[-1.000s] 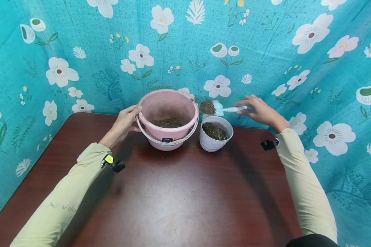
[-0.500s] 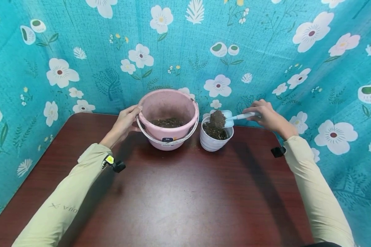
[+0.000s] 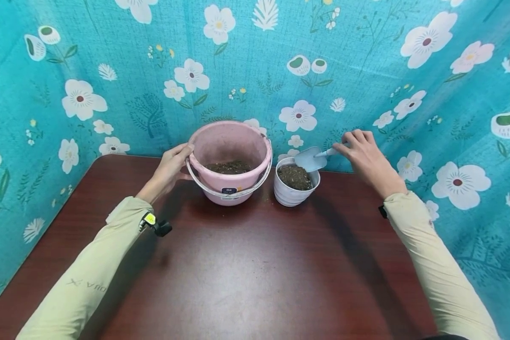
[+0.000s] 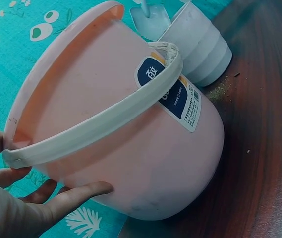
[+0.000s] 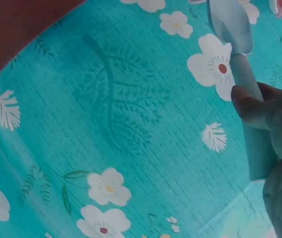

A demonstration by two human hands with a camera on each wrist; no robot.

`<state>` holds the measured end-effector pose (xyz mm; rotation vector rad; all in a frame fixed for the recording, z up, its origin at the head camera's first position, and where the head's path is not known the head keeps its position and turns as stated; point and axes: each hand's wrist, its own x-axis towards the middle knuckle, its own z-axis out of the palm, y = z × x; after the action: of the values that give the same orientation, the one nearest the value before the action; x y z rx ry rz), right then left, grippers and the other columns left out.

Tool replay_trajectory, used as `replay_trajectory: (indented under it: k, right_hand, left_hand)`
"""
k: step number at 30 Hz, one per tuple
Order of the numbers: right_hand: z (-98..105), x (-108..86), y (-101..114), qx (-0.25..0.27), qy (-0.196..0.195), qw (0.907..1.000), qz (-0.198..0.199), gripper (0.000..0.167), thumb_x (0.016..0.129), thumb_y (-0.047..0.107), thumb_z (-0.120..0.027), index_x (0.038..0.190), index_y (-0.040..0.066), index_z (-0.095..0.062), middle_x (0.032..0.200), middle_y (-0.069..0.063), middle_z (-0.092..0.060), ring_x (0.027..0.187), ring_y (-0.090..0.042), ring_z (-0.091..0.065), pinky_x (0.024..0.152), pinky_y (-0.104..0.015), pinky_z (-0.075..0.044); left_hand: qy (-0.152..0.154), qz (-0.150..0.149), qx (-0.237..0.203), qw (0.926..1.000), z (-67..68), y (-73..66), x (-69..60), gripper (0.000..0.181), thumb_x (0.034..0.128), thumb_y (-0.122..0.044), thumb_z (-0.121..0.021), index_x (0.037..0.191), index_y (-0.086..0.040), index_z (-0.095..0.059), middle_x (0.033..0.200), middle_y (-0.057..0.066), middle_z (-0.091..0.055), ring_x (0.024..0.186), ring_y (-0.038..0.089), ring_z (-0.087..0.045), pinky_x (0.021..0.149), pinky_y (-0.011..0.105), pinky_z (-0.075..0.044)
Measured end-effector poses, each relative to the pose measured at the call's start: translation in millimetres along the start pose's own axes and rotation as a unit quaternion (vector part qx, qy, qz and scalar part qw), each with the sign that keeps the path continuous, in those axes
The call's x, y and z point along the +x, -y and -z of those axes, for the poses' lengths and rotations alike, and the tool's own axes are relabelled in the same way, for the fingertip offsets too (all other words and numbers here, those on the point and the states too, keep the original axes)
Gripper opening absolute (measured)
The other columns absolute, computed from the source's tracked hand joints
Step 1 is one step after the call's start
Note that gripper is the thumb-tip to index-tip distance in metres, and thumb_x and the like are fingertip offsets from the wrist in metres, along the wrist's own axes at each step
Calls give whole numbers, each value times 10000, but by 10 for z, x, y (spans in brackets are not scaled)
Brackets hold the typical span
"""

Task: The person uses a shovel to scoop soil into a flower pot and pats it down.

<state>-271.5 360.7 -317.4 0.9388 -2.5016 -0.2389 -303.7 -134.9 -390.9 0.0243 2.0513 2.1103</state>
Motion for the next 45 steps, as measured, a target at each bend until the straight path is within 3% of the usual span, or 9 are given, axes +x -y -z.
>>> replay_trajectory:
  k: [5, 11, 16, 19, 23, 27, 36, 42, 45]
  right_hand:
    - [124, -27, 62, 80, 213, 9993, -285, 356, 887, -164, -714, 1181, 35, -743, 1013, -209, -554, 957, -389, -433, 820, -542, -365]
    - [87, -45, 156, 1032, 689, 9896, -727, 335, 909, -80, -746, 1203, 81, -763, 946, -160, -584, 896, -353, -450, 724, -468, -305]
    - [-5, -48, 246, 1360, 1944, 9638, -1216, 340, 953, -72, -666, 1249, 59, -768, 931, -141, -583, 888, -328, -461, 715, -425, -316]
    - [24, -61, 254, 1484, 2371, 9475, -1550, 348, 955, -81, -646, 1270, 23, -751, 957, -150, -596, 923, -330, -472, 731, -421, -329]
    - [153, -25, 244, 1525, 2458, 9420, -1704, 337, 947, -89, -654, 1257, 3, -751, 986, -166, -622, 965, -349, -491, 749, -438, -337]
    - [243, 49, 282, 1331, 2442, 9462, -1654, 316, 960, -64, -661, 1252, 10, -756, 979, -168, -627, 956, -352, -500, 752, -454, -344]
    - [310, 152, 325, 970, 2733, 9436, -1595, 308, 958, -59, -660, 1227, 37, -777, 1046, -171, -653, 1044, -374, -518, 834, -510, -393]
    - [240, 194, 302, 1203, 2373, 9508, -1584, 316, 980, -31, -667, 1273, 45, -756, 989, -165, -627, 966, -369, -506, 776, -474, -367]
    - [133, 233, 329, 1513, 2661, 9406, -1472, 323, 990, -15, -645, 1298, 26, -735, 1043, -187, -666, 981, -374, -551, 760, -452, -411]
  left_hand:
    - [54, -31, 22, 10000, 5, -1, 6, 580, 1106, -363, -495, 1605, -77, -417, 1457, 211, -458, 1150, 222, -560, 689, 322, -652]
    - [-3, -100, -87, 9999, 9, 12, -7, 587, 1097, -344, -517, 1595, -48, -421, 1443, 239, -476, 1001, 124, -594, 652, 322, -649]
    - [-30, -31, -72, 10000, 9, 18, -11, 583, 1101, -350, -512, 1598, -59, -422, 1434, 217, -474, 1010, 121, -590, 657, 310, -646]
    - [33, -4, -9, 10000, 7, 26, -4, 581, 1107, -361, -495, 1603, -69, -417, 1437, 202, -458, 1054, 142, -567, 668, 301, -645]
    - [36, -14, -35, 10000, 1, 21, -4, 587, 1105, -367, -499, 1604, -70, -415, 1475, 214, -448, 1103, 177, -568, 663, 303, -645]
    - [35, -27, -58, 10000, 4, 15, -7, 586, 1105, -362, -499, 1605, -69, -412, 1493, 221, -445, 1089, 165, -579, 664, 308, -646]
    - [35, -86, -110, 9999, 2, 65, 27, 576, 1103, -355, -511, 1587, -51, -436, 1372, 220, -511, 1033, 161, -629, 637, 307, -642]
    - [29, -118, -64, 9999, 15, 66, 22, 571, 1106, -359, -507, 1586, -58, -439, 1413, 212, -486, 1065, 169, -620, 644, 300, -642]
    - [14, -121, -3, 9999, 23, 54, 17, 578, 1106, -360, -504, 1591, -54, -430, 1403, 215, -483, 989, 105, -623, 652, 291, -641]
